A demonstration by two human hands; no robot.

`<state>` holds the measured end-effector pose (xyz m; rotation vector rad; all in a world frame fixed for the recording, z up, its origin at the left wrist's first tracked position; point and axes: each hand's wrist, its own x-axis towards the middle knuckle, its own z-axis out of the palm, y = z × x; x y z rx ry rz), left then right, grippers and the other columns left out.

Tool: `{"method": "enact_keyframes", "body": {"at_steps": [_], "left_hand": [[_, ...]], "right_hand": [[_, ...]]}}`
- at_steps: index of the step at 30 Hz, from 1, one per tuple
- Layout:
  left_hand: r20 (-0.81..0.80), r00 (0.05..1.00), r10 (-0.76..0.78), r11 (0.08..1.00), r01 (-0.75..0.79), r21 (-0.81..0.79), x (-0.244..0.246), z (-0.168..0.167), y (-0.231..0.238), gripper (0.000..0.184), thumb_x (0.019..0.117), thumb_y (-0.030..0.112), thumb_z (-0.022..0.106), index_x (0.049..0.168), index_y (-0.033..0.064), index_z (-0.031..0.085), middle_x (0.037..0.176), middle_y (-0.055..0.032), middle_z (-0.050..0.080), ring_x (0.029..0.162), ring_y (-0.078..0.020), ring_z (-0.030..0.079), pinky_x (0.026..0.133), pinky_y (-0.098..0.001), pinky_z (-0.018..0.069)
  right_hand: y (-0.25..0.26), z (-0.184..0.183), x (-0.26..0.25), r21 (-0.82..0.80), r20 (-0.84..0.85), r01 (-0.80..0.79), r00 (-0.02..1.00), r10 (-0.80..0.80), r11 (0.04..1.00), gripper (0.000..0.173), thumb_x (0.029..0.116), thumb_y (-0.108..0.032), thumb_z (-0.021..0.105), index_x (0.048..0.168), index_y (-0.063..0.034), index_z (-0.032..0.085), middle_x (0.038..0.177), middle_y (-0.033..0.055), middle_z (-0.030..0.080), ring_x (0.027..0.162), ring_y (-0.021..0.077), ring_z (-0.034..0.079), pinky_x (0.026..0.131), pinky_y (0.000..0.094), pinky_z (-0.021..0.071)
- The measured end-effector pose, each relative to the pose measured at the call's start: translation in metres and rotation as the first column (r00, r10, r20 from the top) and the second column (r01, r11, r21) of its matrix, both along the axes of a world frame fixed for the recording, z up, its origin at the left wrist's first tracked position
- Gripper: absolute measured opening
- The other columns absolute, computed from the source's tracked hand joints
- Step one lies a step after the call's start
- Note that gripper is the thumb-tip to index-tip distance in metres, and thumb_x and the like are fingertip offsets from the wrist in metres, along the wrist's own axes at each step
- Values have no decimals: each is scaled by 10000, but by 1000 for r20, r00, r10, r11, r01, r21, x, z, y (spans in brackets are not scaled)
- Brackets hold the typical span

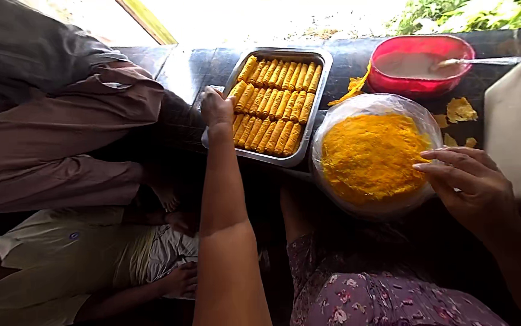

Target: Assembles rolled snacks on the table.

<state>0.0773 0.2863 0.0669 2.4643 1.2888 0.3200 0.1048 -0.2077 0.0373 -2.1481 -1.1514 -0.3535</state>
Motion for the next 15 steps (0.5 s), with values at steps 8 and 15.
{"method": "enact_keyframes", "body": {"at_steps": [8,15], "left_hand": [[314,521,-794,593,778,209,-55,6,-145,192,942,95,691,1060,-52,727,1079,-208,722,1040,-329,686,912,-453,543],[347,88,-934,216,911,352,-77,-52,-218,118,915,101,721,995,44,786,1020,-112,741,1063,-261,681,993,-382,526]], "right_hand": [[24,-17,-21,-20,25,-171,985,172,985,310,999,-320,623,1042,-58,782,1114,129,746,1151,304,670,1015,413,519],[30,-16,-20,-31,42,-199,979,200,980,216,983,-202,621,976,-74,795,1076,111,753,1082,296,694,966,421,546]]}}
